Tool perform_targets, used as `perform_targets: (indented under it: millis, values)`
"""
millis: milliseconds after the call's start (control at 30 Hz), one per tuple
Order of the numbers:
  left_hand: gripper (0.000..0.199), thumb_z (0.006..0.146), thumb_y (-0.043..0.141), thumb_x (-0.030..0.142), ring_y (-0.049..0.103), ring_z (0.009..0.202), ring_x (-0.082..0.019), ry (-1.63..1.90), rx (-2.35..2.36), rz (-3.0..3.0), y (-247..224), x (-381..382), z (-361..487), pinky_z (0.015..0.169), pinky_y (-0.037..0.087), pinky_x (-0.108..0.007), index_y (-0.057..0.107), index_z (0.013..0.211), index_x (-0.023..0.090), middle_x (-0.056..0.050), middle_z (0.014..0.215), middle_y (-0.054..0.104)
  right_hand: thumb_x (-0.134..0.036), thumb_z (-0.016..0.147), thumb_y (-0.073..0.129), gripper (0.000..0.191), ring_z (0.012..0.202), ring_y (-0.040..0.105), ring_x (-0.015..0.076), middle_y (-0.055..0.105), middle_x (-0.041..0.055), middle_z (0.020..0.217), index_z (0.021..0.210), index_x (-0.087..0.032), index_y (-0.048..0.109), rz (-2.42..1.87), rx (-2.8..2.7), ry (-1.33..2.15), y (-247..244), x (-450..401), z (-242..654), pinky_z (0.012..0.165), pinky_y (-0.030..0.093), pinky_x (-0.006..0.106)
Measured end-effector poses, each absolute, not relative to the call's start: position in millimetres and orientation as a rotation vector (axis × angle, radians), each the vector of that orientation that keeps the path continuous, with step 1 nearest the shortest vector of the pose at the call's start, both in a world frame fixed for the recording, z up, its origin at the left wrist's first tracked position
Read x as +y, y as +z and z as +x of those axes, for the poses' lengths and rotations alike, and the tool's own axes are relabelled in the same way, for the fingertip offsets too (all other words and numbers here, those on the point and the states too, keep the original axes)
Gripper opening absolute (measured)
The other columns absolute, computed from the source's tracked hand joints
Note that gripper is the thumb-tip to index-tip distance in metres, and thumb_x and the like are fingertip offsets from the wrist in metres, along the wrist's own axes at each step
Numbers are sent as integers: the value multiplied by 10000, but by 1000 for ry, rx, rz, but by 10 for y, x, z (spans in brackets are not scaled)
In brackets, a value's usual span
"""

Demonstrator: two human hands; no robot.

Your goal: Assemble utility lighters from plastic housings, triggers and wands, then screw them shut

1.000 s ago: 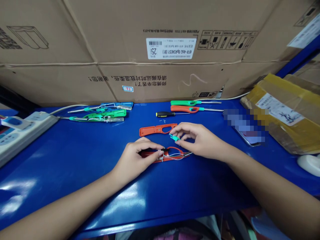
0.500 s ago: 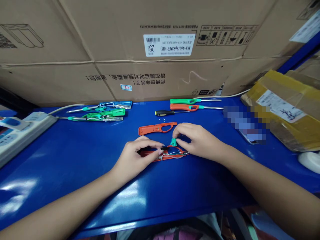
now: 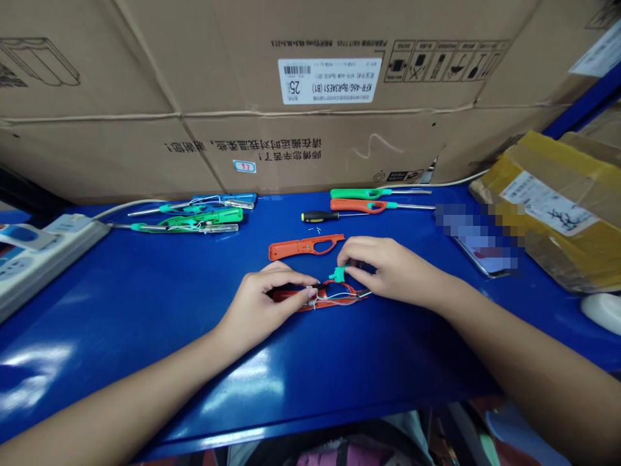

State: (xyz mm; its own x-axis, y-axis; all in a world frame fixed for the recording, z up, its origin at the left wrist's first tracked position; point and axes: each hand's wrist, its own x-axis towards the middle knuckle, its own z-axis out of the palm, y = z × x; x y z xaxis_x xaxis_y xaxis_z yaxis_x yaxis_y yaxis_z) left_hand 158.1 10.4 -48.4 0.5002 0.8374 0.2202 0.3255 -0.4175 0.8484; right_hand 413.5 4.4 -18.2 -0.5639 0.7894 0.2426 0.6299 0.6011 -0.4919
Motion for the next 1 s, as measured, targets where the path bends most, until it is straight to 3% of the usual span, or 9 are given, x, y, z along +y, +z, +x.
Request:
perform_targets:
  millis: [300, 433, 533, 700, 767, 867, 1000]
  values:
    - [137, 850, 762, 251, 682, 852, -176, 850, 938, 1983, -489, 103, 1576, 781, 549, -299, 813, 977, 254, -33, 910, 777, -146, 906, 587, 225, 723, 663, 139, 716, 43, 875, 1111, -165, 679, -1318, -2105, 1008, -140, -13, 4042, 684, 531, 266]
    - [155, 851, 759, 234, 689, 884, -187, 854, 907, 2002, -494, 107, 1578, 810, 557, -316, 810, 997, 248, -37, 938, 785, -179, 956, 506, 256, 630, 577, 105, 600, -15, 779, 1199, -175, 586, -1313, -1825, 1370, -128, -12, 4015, 585, 477, 232]
    - [160, 852, 759, 232, 695, 893, -195, 855, 896, 2011, -496, 111, 1585, 824, 561, -329, 810, 1003, 247, -39, 948, 789, -227, 998, 433, 190, 560, 475, 91, 465, -68, 664, 1150, -182, 538, -1324, -1699, 1543, -116, -7, 3997, 554, 420, 221]
    - [143, 850, 764, 249, 706, 881, -207, 876, 917, 2003, -502, 121, 1600, 812, 572, -345, 817, 983, 249, -43, 933, 796, -411, 1020, 424, 299, 577, 417, 95, 436, -55, 655, 906, -176, 568, -1351, -1787, 1454, -87, -4, 3971, 553, 383, 233]
    - [144, 848, 768, 255, 709, 861, -206, 887, 925, 1995, -503, 119, 1599, 793, 576, -344, 820, 982, 247, -45, 917, 797, -398, 1007, 455, 318, 606, 436, 97, 485, -32, 693, 837, -166, 588, -1369, -1840, 1370, -76, 1, 3965, 570, 390, 237]
    - [139, 844, 772, 254, 713, 845, -204, 898, 925, 1994, -502, 112, 1594, 781, 579, -344, 821, 974, 251, -42, 902, 799, -310, 966, 531, 216, 686, 516, 106, 598, 11, 812, 884, -152, 653, -1392, -1819, 1340, -77, 11, 3956, 633, 438, 246]
    - [138, 848, 769, 236, 714, 830, -201, 914, 902, 2014, -491, 107, 1598, 779, 577, -349, 820, 974, 258, -37, 894, 803, -268, 929, 588, 137, 594, 530, 94, 605, -13, 714, 938, -148, 653, -1395, -1687, 1445, -112, 15, 3936, 559, 443, 232]
